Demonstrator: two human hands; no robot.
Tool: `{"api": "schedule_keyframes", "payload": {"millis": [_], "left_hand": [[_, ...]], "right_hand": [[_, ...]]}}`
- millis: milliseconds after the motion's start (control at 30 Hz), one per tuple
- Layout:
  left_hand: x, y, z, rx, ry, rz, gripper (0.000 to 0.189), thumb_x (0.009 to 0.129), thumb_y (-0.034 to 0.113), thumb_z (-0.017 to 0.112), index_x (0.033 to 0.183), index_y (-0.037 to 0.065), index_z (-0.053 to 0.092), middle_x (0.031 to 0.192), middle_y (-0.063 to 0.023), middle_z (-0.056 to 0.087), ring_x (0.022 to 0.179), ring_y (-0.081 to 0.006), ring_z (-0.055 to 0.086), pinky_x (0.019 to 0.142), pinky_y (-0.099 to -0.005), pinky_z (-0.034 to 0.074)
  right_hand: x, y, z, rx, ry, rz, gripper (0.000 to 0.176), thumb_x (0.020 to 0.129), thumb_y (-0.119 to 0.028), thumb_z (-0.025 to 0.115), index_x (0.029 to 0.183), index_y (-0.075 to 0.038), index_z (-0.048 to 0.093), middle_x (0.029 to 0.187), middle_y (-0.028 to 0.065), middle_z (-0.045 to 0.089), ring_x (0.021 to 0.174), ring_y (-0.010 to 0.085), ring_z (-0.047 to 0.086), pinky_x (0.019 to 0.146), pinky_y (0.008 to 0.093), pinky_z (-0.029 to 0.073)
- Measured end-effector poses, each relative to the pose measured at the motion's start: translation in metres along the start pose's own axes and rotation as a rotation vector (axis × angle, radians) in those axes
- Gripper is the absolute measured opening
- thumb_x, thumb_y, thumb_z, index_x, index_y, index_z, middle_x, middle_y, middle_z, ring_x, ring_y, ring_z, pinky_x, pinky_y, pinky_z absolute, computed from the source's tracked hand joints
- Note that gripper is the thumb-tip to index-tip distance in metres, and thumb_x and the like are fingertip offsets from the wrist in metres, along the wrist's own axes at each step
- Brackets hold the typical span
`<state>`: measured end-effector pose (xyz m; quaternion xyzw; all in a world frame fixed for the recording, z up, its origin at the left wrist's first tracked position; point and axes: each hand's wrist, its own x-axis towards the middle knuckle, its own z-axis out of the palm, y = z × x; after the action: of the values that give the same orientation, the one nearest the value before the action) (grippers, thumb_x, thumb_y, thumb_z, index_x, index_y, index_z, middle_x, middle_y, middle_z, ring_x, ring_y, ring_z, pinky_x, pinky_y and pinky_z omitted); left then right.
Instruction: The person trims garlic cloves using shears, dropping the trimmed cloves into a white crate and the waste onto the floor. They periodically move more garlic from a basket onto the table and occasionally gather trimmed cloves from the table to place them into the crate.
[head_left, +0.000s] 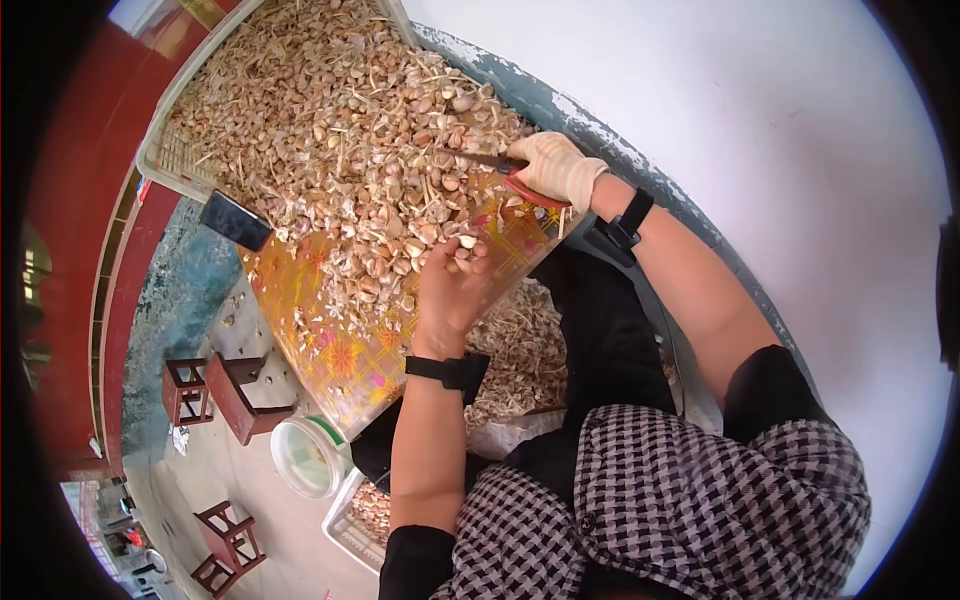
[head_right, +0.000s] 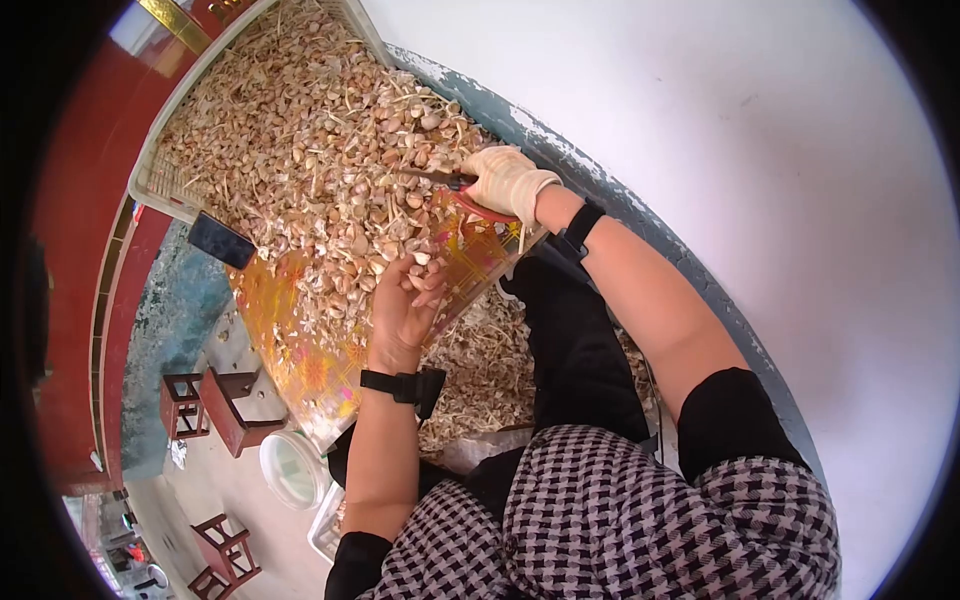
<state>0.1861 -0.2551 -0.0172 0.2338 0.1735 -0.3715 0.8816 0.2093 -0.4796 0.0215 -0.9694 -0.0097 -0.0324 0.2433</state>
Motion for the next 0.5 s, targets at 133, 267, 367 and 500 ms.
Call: {"api": "schedule_keyframes", "payload": {"millis": [133,267,367,500], "left_hand": [[-0.004,-0.003,-0.011,0.027,-0.001,0.098,0.020,0.101,0.016,0.040,0.102,-0.002,0.047,0.088,-0.0185,0.056,0.068,-0.0193,0.052,0.042,-0.0196,0.035],[-0.021,0.005,-0.021,0.025,0.061,0.086,0.018,0.101,0.015,0.043,0.104,-0.002,0.048,0.087,-0.0165,0.055,0.069,-0.0182,0.052,0.042,-0.0186,0.036],[-0.030,0.011,-0.037,-0.019,-0.089,0.053,0.019,0.100,0.016,0.046,0.104,-0.003,0.049,0.084,-0.0130,0.054,0.066,-0.0154,0.049,0.041,-0.0183,0.034],[-0.045,0.003,-0.043,-0.048,-0.131,0.044,0.023,0.102,0.020,0.043,0.102,-0.002,0.050,0.079,-0.0117,0.054,0.060,-0.0137,0.047,0.038,-0.0184,0.031]], "right_hand": [[0.000,-0.001,0.022,-0.255,-0.160,0.043,0.032,0.076,-0.029,0.066,0.099,-0.006,0.069,0.091,0.0169,0.067,0.090,0.0350,0.065,0.077,0.0429,0.052],[0.007,-0.013,0.034,-0.346,-0.277,0.110,0.034,0.077,-0.029,0.065,0.093,0.000,0.070,0.090,0.0193,0.068,0.091,0.0355,0.066,0.081,0.0422,0.053],[0.007,-0.017,0.031,-0.248,-0.226,0.105,0.034,0.076,-0.031,0.065,0.091,0.000,0.070,0.083,0.0203,0.068,0.085,0.0350,0.066,0.078,0.0409,0.052],[-0.030,-0.058,0.018,0.175,-0.061,-0.011,0.039,0.073,-0.037,0.069,0.093,-0.004,0.067,0.075,0.0171,0.065,0.070,0.0286,0.064,0.066,0.0376,0.048]]}}
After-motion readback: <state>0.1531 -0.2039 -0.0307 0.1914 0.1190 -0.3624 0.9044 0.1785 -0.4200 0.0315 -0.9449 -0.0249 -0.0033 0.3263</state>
